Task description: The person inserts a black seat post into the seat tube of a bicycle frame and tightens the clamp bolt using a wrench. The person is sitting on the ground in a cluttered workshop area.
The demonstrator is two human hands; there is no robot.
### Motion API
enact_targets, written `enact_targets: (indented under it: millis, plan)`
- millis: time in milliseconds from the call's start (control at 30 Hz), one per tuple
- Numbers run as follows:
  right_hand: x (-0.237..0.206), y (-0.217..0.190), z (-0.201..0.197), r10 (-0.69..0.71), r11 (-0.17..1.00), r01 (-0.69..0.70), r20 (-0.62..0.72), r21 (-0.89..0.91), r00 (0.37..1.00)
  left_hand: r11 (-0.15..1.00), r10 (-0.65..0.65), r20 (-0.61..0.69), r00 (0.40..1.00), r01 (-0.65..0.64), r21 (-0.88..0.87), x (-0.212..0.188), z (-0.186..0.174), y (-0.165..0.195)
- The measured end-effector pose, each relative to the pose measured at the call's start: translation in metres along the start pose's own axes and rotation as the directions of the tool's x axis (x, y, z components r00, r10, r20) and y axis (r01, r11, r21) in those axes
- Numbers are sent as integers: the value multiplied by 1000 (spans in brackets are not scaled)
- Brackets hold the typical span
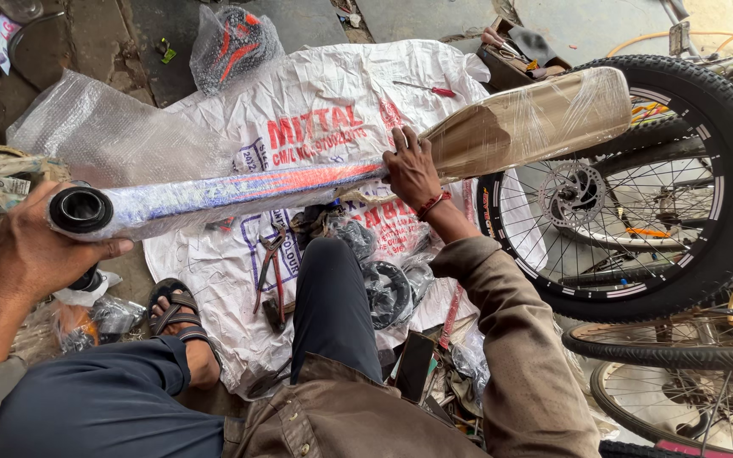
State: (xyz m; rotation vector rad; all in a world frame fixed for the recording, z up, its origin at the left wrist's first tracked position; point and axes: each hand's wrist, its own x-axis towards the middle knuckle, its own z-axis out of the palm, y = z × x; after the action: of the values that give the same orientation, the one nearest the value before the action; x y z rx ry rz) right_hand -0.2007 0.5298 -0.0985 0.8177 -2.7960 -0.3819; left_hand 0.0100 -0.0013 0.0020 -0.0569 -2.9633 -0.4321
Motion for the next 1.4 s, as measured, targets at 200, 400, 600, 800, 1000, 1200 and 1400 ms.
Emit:
enact_targets:
  millis: [200,400,600,800,1000,1200,1400]
  plan:
    - [-57,-70,14,311,883,-220,-164,415,936,999,-21,18,1000,21,-28,4,1,-4]
    - [-48,-74,40,424,714,-378,65,590,903,1000,-3,-32,999,2,-15,6,6,-12]
    - [-41,-45,60,356,837,-263,-114,480,927,1000,-3,12,1000,3,-11,7,8,-19]
    - [-34,-61,70,435,716,-304,-61,628,898,998,29,21,999,-31,58,7,13,-26]
    - [-27,-60,65,419,426,-261,67,867,906,997,32,-17,999,-33,-72,12,19,-35]
    - [-14,-62,65,436,177,-241,143,954,889,994,-41,-25,999,38,-99,27,22,-40]
    - [-11,-59,73,469,224,-234,105,946,877,997,21,-63,998,-25,-71,36,24,-39]
